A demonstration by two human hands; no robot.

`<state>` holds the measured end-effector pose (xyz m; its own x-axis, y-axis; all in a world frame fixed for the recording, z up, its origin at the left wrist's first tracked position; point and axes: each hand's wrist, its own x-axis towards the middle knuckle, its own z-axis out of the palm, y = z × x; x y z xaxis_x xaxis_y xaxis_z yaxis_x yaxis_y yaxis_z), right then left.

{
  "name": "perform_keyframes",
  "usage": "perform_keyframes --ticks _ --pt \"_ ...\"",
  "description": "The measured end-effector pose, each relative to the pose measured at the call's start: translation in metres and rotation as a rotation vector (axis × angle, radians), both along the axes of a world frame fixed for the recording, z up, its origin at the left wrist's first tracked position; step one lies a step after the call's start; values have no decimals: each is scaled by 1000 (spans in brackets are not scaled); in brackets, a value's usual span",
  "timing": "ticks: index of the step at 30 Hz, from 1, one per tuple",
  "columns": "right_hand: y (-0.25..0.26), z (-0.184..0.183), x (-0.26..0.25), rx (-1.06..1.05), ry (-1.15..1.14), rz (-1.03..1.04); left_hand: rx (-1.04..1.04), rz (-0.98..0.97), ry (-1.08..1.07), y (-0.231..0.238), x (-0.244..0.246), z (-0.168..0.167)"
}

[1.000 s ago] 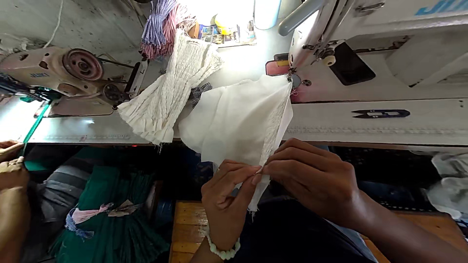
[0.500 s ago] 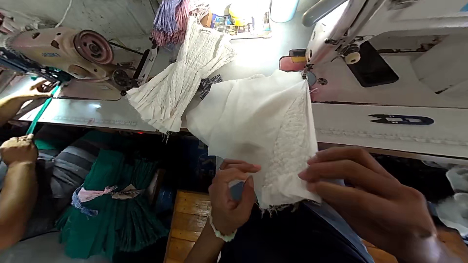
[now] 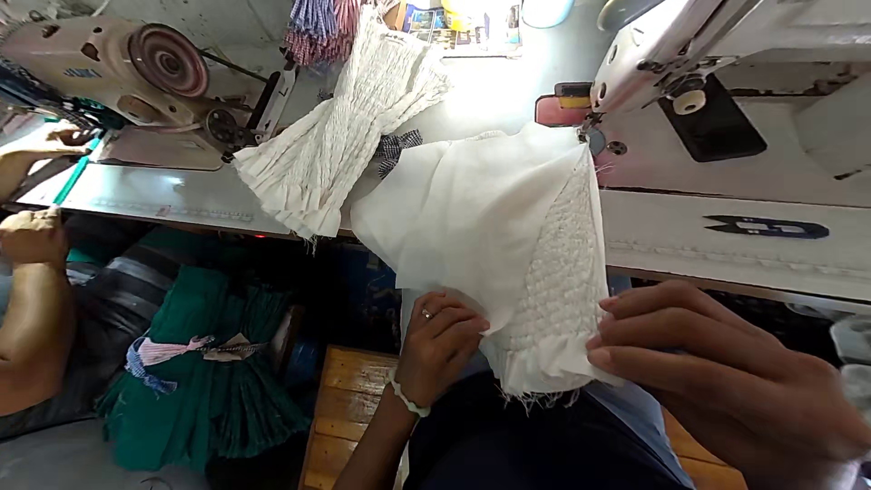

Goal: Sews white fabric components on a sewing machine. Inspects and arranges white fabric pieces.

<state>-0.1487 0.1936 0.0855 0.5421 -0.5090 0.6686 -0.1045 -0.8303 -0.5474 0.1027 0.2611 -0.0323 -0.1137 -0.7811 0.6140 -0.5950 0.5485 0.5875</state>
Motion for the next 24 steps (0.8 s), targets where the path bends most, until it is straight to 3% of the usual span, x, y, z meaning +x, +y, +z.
perform_keyframes --ticks 4,7,10,15,20,24 --pt "-6 0 10 32 -17 60 135 26 457 -3 -2 35" --pt "-12 1 27 21 -20 88 133 46 626 -8 -13 76" --pt "-22 8 43 5 -25 86 100 41 670 -17 -26 98" --pt "-36 22 60 -29 -51 63 41 -54 673 -28 -23 108" --pt "-40 26 66 -45 -55 45 8 -15 568 -29 -8 114" --pt "-43 28 69 -45 -82 51 -21 70 609 -32 -6 119"
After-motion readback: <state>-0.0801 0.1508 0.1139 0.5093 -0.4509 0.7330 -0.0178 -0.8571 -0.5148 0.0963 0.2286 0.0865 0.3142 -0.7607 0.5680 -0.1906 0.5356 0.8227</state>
